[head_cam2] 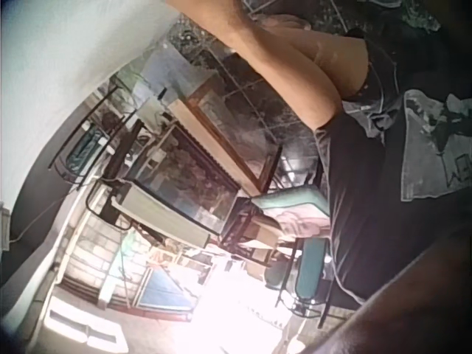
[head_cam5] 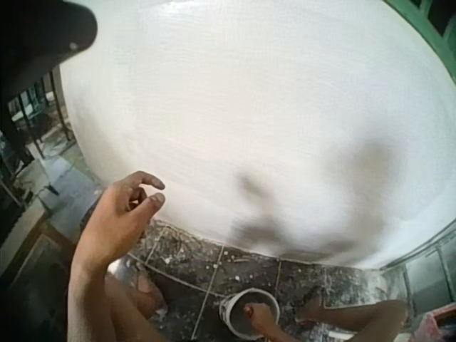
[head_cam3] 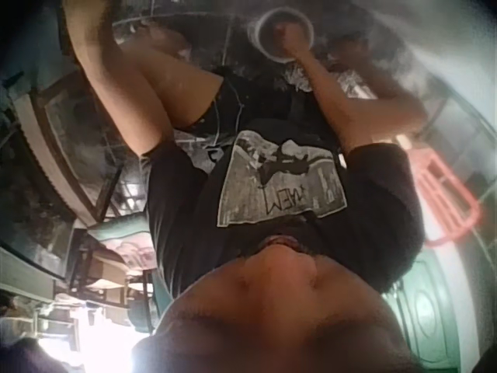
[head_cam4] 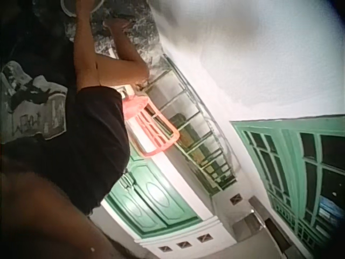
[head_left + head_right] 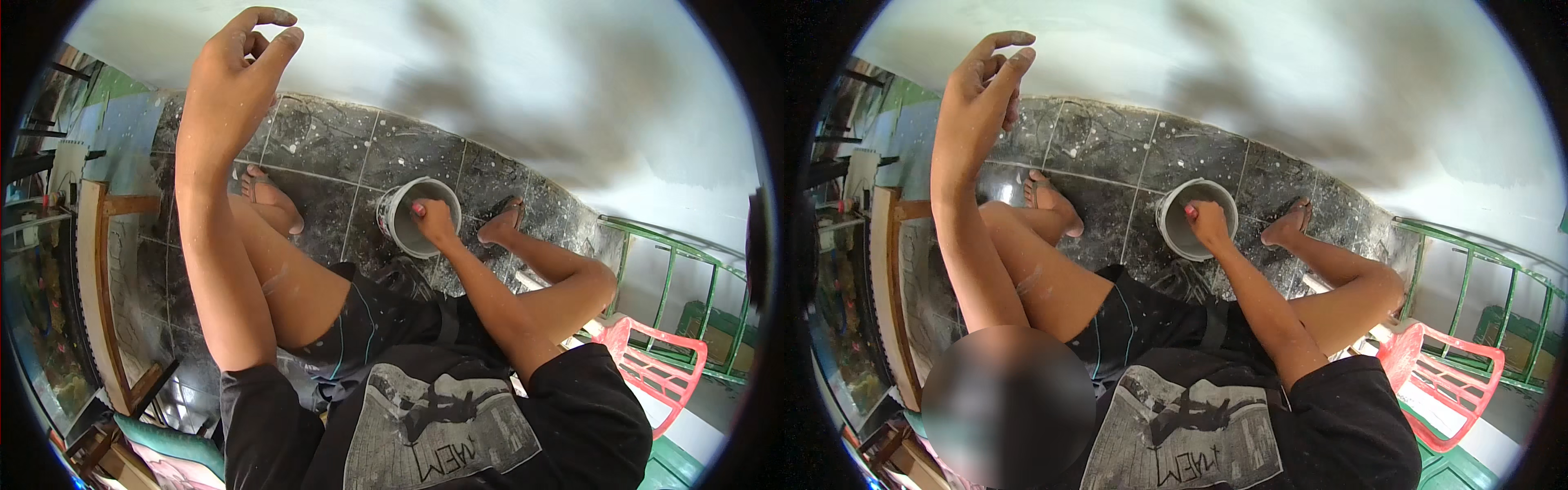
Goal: The person paints a white wall with a large brush, dipping the brush into a bucket of white paint and applying it to the wall.
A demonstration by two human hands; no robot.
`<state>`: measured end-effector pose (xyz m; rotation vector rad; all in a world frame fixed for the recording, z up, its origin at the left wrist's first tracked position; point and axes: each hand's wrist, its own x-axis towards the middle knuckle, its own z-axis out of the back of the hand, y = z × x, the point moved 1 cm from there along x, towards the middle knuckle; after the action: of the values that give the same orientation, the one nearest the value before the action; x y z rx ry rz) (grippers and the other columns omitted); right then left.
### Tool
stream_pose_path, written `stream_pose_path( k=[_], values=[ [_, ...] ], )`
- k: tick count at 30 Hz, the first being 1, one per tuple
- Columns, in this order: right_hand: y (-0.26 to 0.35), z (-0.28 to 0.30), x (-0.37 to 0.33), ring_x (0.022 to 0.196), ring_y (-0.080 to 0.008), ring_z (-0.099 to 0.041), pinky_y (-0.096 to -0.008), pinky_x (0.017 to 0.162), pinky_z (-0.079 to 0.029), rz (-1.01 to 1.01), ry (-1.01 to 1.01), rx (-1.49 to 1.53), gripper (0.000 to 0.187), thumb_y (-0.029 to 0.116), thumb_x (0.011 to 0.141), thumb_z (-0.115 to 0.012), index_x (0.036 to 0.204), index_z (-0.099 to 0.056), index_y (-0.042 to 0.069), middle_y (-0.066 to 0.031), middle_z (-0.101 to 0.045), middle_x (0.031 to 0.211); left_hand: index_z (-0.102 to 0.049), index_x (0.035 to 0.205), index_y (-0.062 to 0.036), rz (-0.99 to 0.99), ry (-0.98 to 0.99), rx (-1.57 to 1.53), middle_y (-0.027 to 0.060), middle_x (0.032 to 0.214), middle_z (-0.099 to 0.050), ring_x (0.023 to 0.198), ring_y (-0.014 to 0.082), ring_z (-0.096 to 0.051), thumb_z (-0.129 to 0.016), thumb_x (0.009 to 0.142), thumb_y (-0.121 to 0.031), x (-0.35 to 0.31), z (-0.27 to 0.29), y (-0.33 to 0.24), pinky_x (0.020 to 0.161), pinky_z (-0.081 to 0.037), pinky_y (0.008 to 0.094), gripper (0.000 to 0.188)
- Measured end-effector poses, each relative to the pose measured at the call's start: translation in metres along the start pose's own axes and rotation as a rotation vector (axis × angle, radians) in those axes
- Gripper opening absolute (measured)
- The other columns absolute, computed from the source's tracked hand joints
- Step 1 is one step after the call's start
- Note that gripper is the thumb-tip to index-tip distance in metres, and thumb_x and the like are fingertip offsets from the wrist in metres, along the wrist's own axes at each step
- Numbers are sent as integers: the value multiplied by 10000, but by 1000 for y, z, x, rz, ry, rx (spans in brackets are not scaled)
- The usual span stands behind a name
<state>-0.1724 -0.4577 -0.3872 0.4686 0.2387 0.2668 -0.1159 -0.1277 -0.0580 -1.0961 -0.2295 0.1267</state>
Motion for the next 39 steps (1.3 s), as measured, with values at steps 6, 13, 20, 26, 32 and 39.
stream_pose_path(
  k=[6,13,20,26,32,39],
  values=[
    [17,23,-20,821,-414,-637,-441,731,-514,-124,-115,457,176,141,786,-670,950,-709,94,-208,-667,834,-622,1168,-36,-21,26,-19,-32,617,-447,526,36,-398,-581,947,-222,-1,8,-2,473,-318,211,291],
    [15,-3,-13,812,-311,-700,-345,738,-527,-166,-37,219,252,106,752,-719,985,-707,10,-185,-709,874,-638,1124,-18,-16,-4,-74,-12,612,-453,538,50,-409,-625,907,-243,16,-13,10,489,-332,240,314],
    [16,87,-44,740,-230,-704,-328,657,-546,-207,-211,689,218,77,798,-700,1004,-695,6,-136,-715,853,-641,1121,-25,-49,17,-18,-29,604,-428,535,45,-401,-611,916,-247,0,-9,-6,476,-315,222,304],
    [4,127,-79,683,-164,-694,-222,587,-580,-504,-273,1021,205,41,893,-638,1062,-642,-75,-144,-697,885,-635,1117,-15,-40,46,49,-22,604,-435,523,46,-414,-600,923,-231,6,-22,-8,470,-324,221,292],
    [-23,66,-91,701,-182,-697,-264,602,-573,-601,-460,1066,223,59,860,-677,1055,-654,-47,-113,-700,878,-637,1116,-22,-4,65,51,-29,608,-422,519,44,-402,-594,925,-201,9,-29,-15,462,-316,229,266],
    [-3,4,-36,766,-339,-682,-409,695,-526,-311,-255,456,206,160,779,-701,972,-693,87,-195,-674,782,-627,1133,-20,31,82,32,-26,607,-438,503,41,-405,-591,931,-203,11,-44,-18,448,-310,225,275]
  ],
)
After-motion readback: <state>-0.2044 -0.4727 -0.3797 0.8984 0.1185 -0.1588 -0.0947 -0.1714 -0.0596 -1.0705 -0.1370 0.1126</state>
